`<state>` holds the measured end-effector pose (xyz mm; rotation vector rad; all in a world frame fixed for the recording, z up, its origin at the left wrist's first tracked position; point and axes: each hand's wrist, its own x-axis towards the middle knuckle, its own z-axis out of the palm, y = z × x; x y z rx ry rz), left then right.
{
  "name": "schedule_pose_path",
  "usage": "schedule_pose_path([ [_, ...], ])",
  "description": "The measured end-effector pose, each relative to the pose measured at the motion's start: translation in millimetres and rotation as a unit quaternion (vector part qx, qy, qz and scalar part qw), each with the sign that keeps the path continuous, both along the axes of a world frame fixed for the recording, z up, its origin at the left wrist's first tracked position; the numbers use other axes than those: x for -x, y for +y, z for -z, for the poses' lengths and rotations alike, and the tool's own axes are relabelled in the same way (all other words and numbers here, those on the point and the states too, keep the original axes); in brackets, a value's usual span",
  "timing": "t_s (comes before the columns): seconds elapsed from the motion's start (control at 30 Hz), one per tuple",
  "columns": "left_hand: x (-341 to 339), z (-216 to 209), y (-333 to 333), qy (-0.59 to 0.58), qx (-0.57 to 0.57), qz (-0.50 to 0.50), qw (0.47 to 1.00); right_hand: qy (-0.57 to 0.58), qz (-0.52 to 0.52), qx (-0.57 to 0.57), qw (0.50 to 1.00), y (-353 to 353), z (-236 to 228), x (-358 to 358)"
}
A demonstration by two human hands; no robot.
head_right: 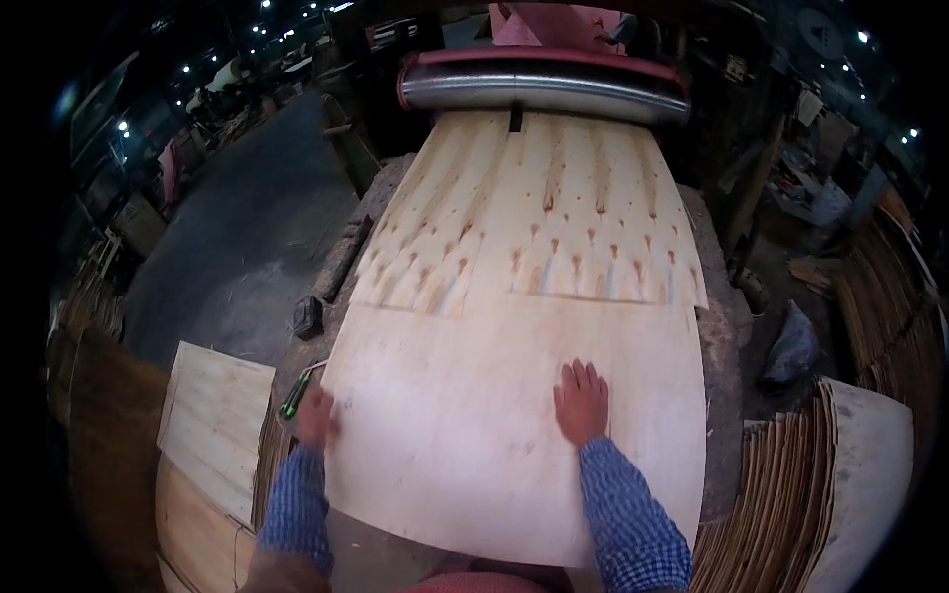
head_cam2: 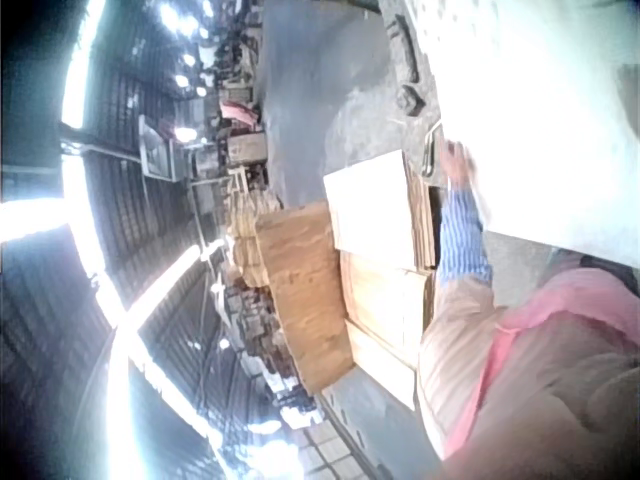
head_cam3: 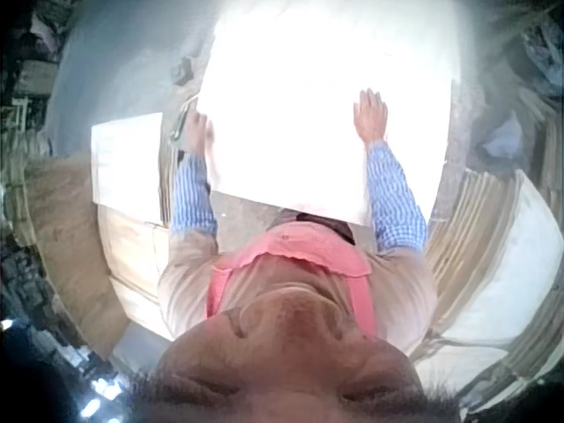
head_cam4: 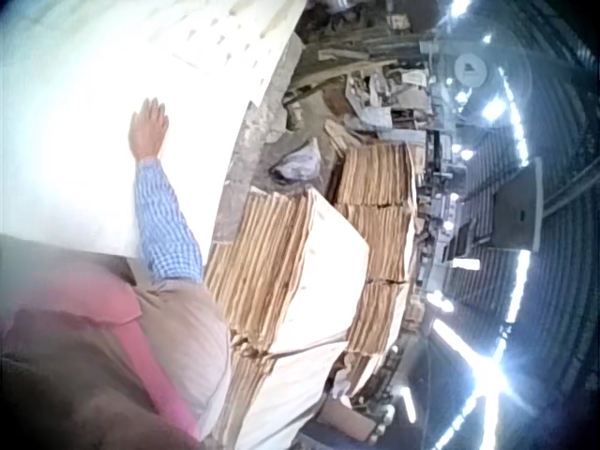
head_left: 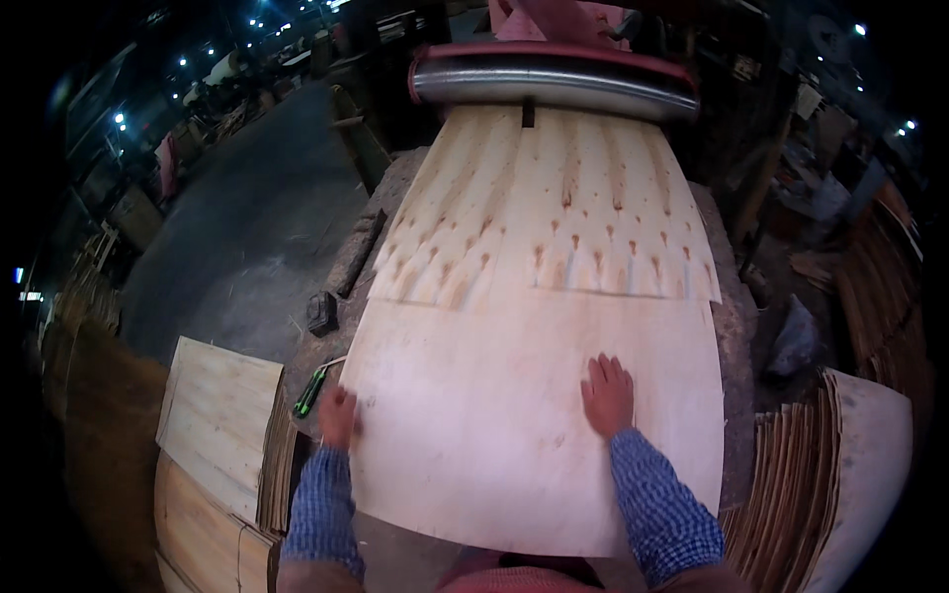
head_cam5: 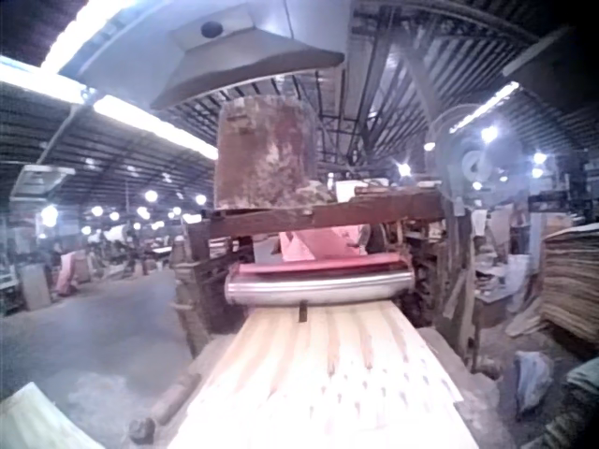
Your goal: The person picks up thin wood veneer sheets from a stack and feeds them through a motorized glue spreading machine one at a time.
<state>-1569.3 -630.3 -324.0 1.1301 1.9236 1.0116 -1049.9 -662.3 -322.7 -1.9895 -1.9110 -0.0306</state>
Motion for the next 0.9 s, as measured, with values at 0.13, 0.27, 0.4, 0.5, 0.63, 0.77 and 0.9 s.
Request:
schedule_pose_path([
  [0.13, 78.3, 25.6, -216.0, 0.211, -0.034, -0.025, 0.976, 0.007, -0.038, 0.027, 0.999, -189.5, -24.5, 69.1],
  [0.27, 135.5, 10.1, -320.4, 0.173, 0.088, -0.005, 0.981, 0.024, -0.072, 0.062, 0.995, -353.0, -43.8, 134.3],
  [0.4, 166.9, -36.2, -374.1, 0.270, 0.062, 0.064, 0.959, 0.029, -0.091, 0.060, 0.994, -460.7, -51.4, 171.4],
  [0.5, 184.3, -72.4, -434.9, 0.275, 0.062, 0.111, 0.953, 0.018, -0.085, 0.030, 0.996, -530.2, -47.2, 205.2],
  [0.63, 209.5, -92.6, -473.5, 0.067, 0.019, 0.097, 0.993, 0.023, -0.068, 0.014, 0.997, -576.6, -31.0, 225.5],
  [0.77, 216.8, -143.7, -504.8, -0.286, 0.073, 0.124, 0.947, 0.031, -0.104, 0.062, 0.992, -624.2, -52.0, 264.5],
  [0.9, 199.8, -214.3, -528.2, -0.385, 0.019, 0.166, 0.908, 0.006, -0.116, 0.070, 0.991, -662.8, -80.6, 276.8],
])
